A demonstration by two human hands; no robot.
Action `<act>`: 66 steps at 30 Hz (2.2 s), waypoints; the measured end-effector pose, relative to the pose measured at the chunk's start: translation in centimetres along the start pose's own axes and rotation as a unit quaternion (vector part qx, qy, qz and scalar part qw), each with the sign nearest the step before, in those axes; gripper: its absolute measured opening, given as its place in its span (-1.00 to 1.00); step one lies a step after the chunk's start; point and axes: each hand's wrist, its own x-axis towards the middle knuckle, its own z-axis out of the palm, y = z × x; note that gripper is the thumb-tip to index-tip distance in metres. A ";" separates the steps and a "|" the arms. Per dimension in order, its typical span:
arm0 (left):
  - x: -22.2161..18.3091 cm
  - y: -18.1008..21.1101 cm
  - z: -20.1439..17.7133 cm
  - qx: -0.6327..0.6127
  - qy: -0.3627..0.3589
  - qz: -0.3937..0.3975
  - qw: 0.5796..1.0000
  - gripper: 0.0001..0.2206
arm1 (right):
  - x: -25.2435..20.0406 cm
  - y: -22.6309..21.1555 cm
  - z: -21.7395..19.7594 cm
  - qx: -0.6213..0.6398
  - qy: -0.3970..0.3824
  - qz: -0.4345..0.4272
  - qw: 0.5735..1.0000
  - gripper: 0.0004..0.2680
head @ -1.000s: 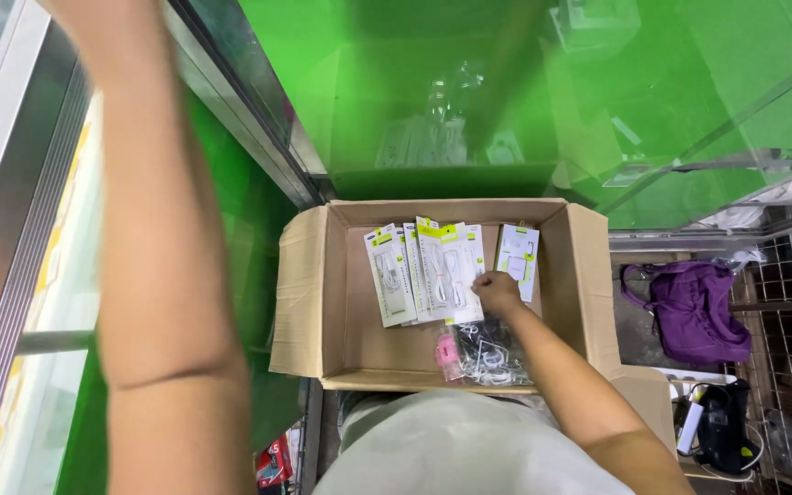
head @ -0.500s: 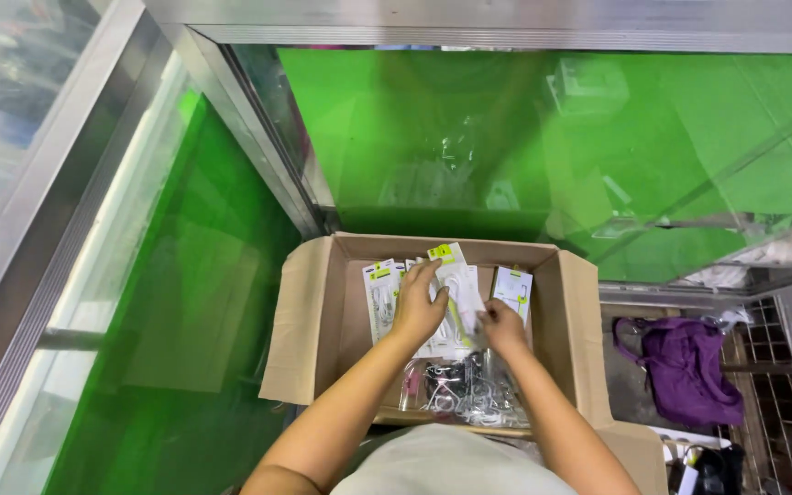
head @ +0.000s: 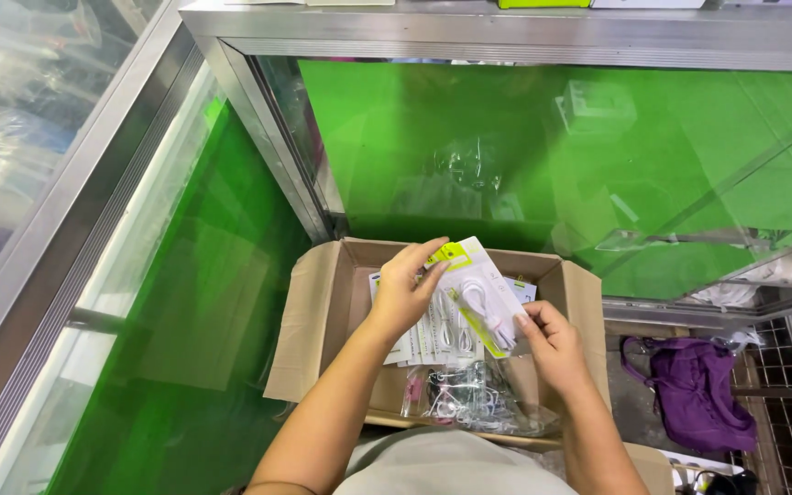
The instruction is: The recorder is organizing and checking data charging cables in a box and placing them onto a display shelf.
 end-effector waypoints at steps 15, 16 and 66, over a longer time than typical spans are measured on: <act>-1.6 2.9 -0.6 -0.039 -0.089 0.022 0.995 -0.62 | -1.0 -4.7 4.1 -0.005 -0.024 0.024 0.999 -0.67; -2.0 2.6 -0.2 -0.034 -0.101 0.002 0.994 -0.65 | -1.1 -5.0 4.1 -0.026 -0.030 0.016 0.999 -0.68; -6.7 -6.9 8.2 -0.573 -0.153 -0.437 0.676 -0.47 | 0.0 -7.3 4.9 0.113 0.005 0.027 0.993 -0.41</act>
